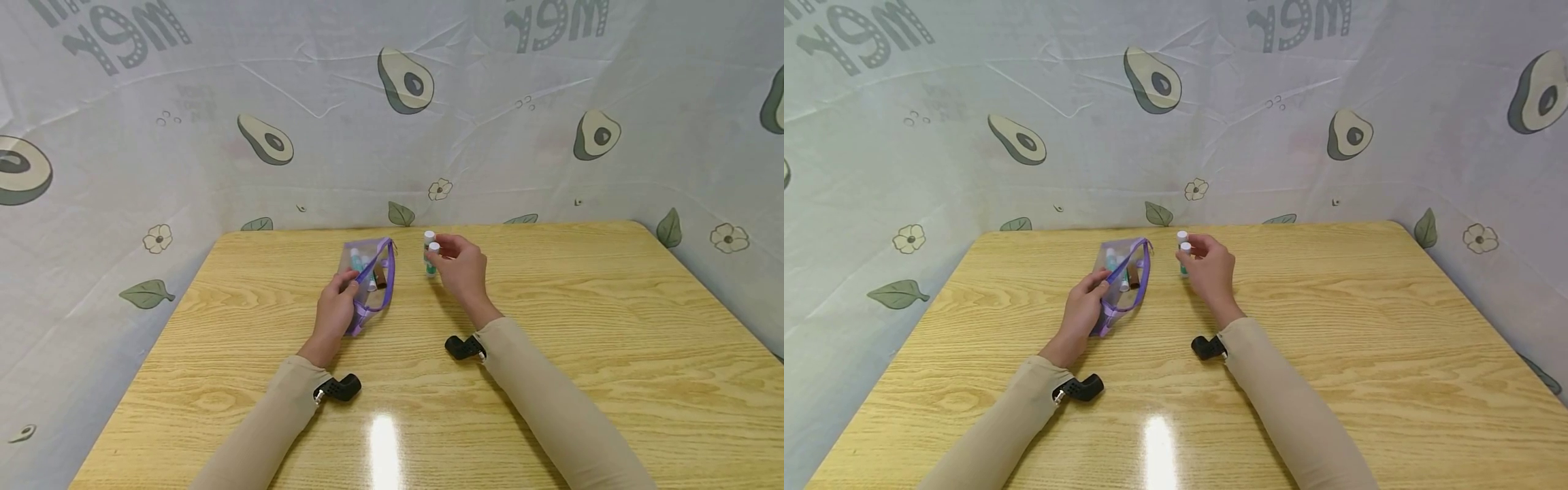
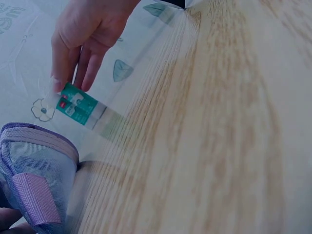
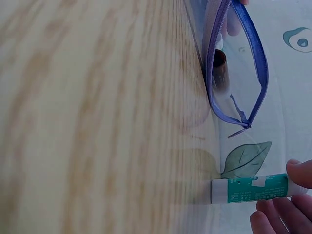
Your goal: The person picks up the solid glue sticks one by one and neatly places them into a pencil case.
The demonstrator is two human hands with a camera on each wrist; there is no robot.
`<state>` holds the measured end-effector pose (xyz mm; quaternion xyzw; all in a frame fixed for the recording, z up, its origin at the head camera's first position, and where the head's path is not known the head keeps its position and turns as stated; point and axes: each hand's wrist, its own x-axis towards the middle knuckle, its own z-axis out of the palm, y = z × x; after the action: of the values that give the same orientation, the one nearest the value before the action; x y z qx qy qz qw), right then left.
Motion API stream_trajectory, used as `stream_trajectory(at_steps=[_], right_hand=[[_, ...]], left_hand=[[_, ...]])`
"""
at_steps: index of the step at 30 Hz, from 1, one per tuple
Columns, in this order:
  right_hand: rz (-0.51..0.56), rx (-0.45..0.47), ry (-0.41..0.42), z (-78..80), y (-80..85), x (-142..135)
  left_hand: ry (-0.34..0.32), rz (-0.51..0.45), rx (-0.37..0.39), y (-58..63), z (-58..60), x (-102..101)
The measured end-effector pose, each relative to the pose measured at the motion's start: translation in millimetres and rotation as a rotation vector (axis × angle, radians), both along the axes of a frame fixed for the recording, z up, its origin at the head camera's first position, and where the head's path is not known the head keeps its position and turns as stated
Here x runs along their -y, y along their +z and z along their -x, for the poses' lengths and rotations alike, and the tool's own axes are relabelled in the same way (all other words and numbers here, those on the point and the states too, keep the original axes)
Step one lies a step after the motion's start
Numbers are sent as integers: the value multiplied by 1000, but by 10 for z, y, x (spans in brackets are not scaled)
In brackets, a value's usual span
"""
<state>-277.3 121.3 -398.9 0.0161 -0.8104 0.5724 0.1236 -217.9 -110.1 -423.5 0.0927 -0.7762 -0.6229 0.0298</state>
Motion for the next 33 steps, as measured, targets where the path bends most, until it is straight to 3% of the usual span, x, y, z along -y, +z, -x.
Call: stream_trajectory(at_steps=[14, 33], right_hand=[[-65, 22, -29, -13, 2, 5], [-107, 53, 6, -54, 6, -14]], left_hand=[[-11, -3, 7, 26, -3, 10], [-17, -8, 4, 36, -15, 2]])
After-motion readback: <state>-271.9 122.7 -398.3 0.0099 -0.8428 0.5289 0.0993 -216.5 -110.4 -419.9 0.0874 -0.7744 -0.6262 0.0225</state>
